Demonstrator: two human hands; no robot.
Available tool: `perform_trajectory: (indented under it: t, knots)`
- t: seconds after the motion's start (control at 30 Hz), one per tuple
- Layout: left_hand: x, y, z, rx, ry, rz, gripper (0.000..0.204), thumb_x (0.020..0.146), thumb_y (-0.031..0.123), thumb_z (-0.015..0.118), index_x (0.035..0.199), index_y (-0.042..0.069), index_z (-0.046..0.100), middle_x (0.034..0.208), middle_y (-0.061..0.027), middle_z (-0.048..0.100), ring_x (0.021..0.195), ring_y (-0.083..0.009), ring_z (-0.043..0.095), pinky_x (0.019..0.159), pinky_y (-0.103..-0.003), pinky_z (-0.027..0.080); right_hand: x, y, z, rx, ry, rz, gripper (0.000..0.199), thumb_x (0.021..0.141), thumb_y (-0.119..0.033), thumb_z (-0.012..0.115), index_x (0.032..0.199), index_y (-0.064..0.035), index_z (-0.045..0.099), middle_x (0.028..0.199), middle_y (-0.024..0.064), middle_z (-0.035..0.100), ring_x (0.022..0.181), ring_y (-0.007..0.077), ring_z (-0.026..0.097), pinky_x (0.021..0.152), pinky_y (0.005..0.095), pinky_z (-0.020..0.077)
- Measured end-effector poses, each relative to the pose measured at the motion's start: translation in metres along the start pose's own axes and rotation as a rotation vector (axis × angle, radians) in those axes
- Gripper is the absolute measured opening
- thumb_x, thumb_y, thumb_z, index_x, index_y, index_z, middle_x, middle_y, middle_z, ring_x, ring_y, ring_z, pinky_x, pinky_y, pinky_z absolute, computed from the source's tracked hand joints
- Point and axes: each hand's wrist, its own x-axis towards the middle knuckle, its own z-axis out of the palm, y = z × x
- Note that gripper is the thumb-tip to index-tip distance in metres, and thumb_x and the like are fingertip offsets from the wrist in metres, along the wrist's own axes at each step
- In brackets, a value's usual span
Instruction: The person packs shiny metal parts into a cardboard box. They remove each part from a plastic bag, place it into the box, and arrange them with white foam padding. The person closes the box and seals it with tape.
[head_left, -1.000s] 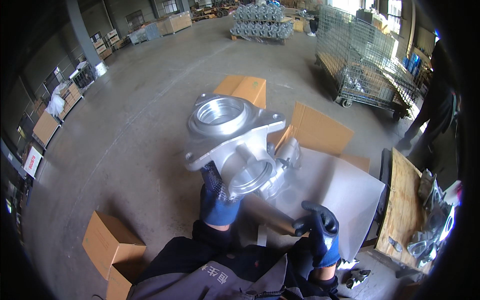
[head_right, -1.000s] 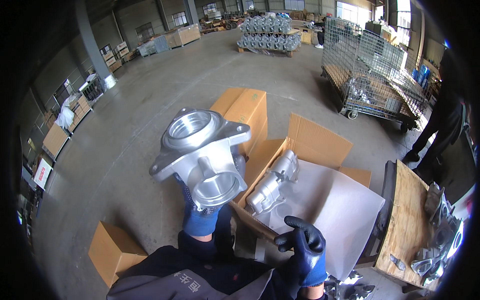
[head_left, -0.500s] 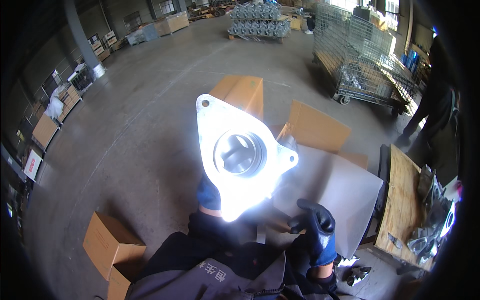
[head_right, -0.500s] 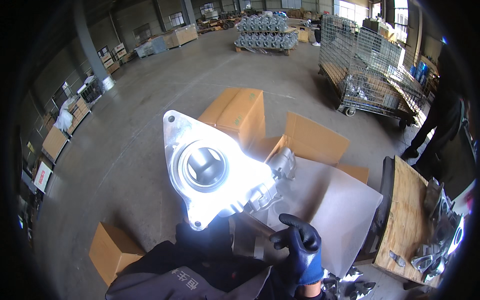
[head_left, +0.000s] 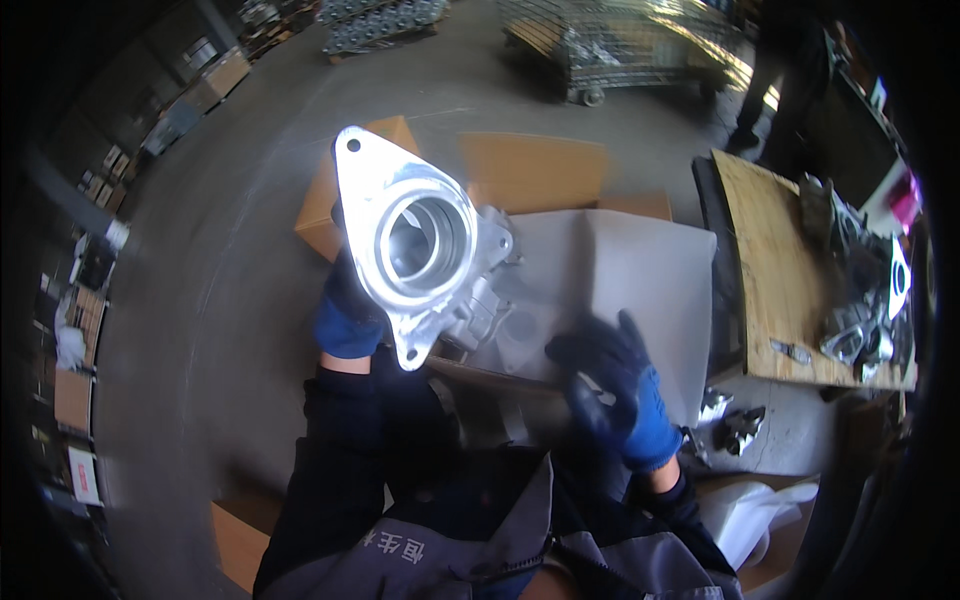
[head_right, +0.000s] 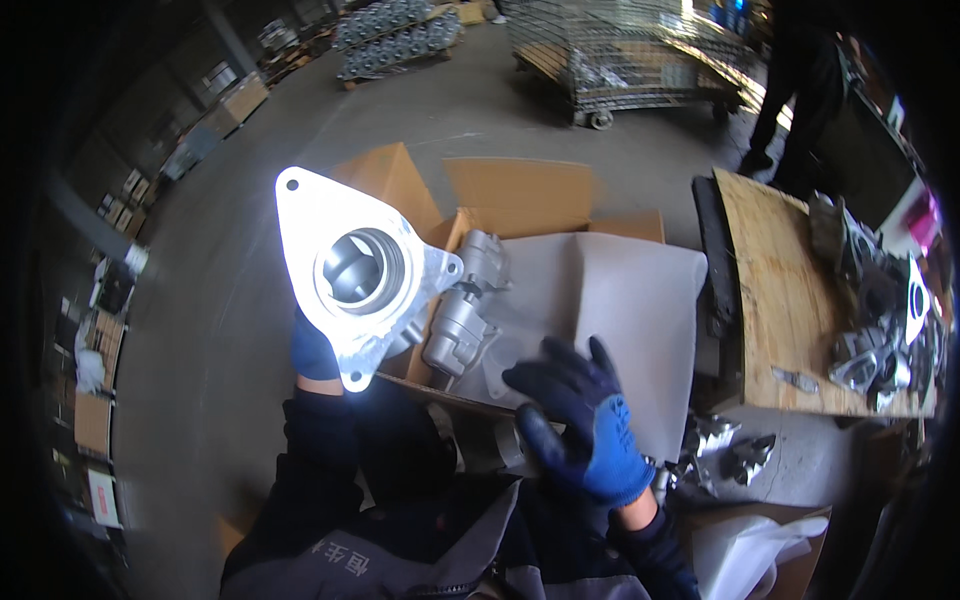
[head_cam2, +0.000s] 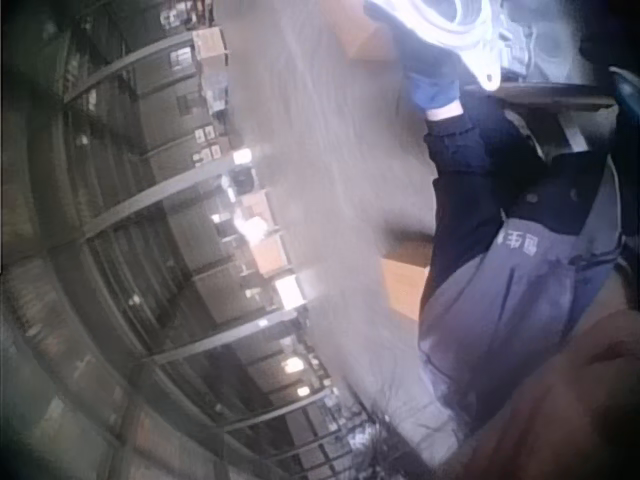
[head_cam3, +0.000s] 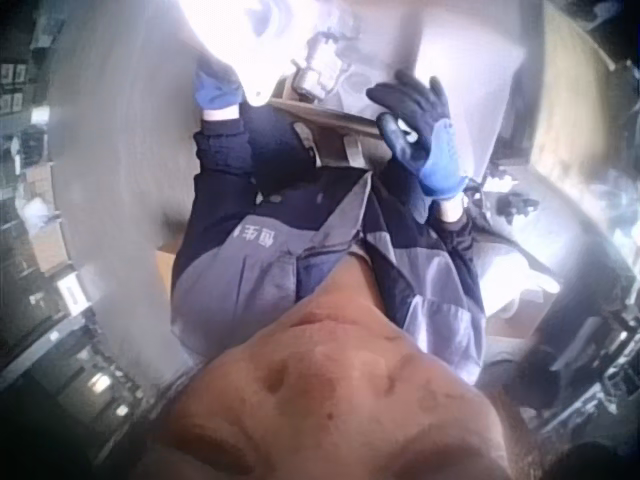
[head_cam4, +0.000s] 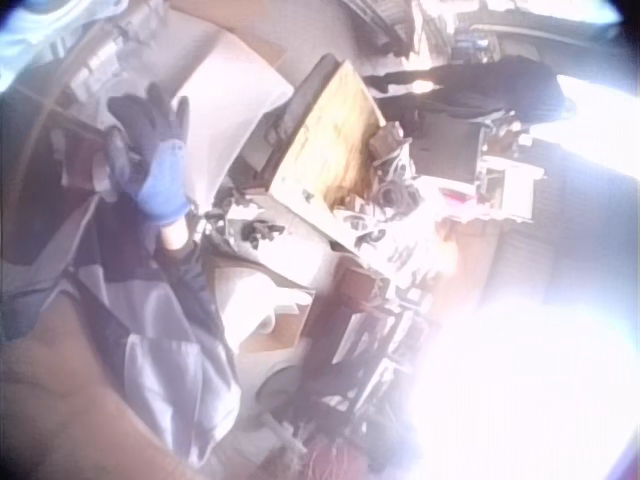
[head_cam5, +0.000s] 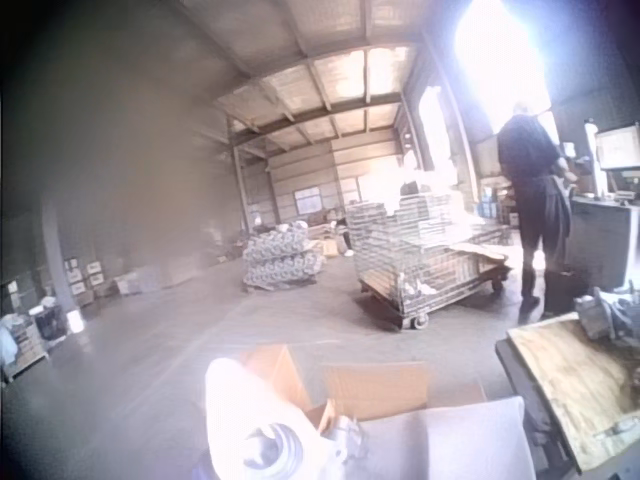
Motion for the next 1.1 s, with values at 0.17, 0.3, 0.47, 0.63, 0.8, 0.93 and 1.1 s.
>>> perform_trajectory:
  t: [0.17,0.3,0.47,0.63,0.8,0.93,1.1]
  knots:
    - [0.036,-0.006,0.014,-0.116,-0.199,-0.169,0.044,0.103,0.022,0.061,0.140,0.000,0.052,0.123,-0.0106,0.065,0.113,-0.0198,0.064,0.107,-0.035,0.050,-0.029,0.038,0.003,-0.561,0.117,0.278,0.033,0.096,-0.027,0.062,0.126,-0.0167,0.070,0.134,0.0143,0.064,0.139,0.0411,0.046,0.120,0.0608,0.0223]
    - [0.055,-0.022,0.071,0.016,-0.269,-0.372,0.056,0.089,0.018,0.078,0.137,0.001,0.057,0.118,-0.0088,0.068,0.109,-0.0189,0.066,0.098,-0.034,0.054,-0.050,0.051,0.002,-0.671,0.164,0.492,0.036,0.092,-0.032,0.068,0.123,-0.0148,0.070,0.133,0.0147,0.063,0.134,0.0400,0.049,0.116,0.0586,0.0288]
    - [0.094,-0.104,0.115,0.564,-0.419,-0.739,0.063,0.081,0.026,0.084,0.133,0.000,0.058,0.113,-0.0152,0.071,0.101,-0.0242,0.070,0.084,-0.038,0.058,-0.062,0.061,0.009,-0.645,0.142,0.465,0.044,0.091,-0.041,0.066,0.126,-0.0159,0.068,0.134,0.0160,0.061,0.135,0.0417,0.048,0.113,0.0651,0.0297]
    - [0.117,-0.164,0.186,1.261,-0.251,-0.631,0.069,0.080,0.034,0.081,0.136,0.003,0.054,0.129,-0.0246,0.066,0.121,-0.0401,0.065,0.102,-0.048,0.052,-0.054,0.060,0.006,-0.583,0.110,0.469,0.044,0.090,-0.038,0.067,0.128,-0.0165,0.066,0.133,0.0158,0.061,0.135,0.0416,0.048,0.113,0.0641,0.0298]
    - [0.121,-0.216,0.206,1.312,-0.371,-0.589,0.055,0.090,0.044,0.067,0.124,0.001,0.066,0.135,-0.0204,0.064,0.126,-0.0375,0.062,0.104,-0.048,0.050,-0.055,0.067,0.000,-0.435,0.229,0.391,0.040,0.087,-0.021,0.071,0.126,-0.0116,0.068,0.135,0.0156,0.062,0.132,0.0411,0.052,0.113,0.0564,0.0354]
    - [0.123,-0.173,0.151,0.823,-0.716,-0.565,0.083,0.084,0.056,0.073,0.140,-0.002,0.052,0.113,-0.0274,0.070,0.098,-0.0370,0.070,0.085,-0.042,0.055,-0.046,0.070,-0.009,-0.669,0.514,0.373,0.060,0.081,-0.013,0.074,0.139,-0.0073,0.059,0.136,0.0192,0.062,0.131,0.0412,0.053,0.113,0.0545,0.0375]
    - [0.091,-0.164,0.130,1.313,-0.893,-0.225,0.109,0.077,0.049,0.082,0.160,0.005,0.028,0.125,-0.0299,0.066,0.108,-0.0405,0.069,0.095,-0.043,0.054,-0.060,0.104,-0.002,-0.413,0.461,0.624,0.077,0.086,-0.025,0.076,0.151,-0.0038,0.042,0.125,0.0260,0.066,0.114,0.0430,0.066,0.099,0.0490,0.0513]
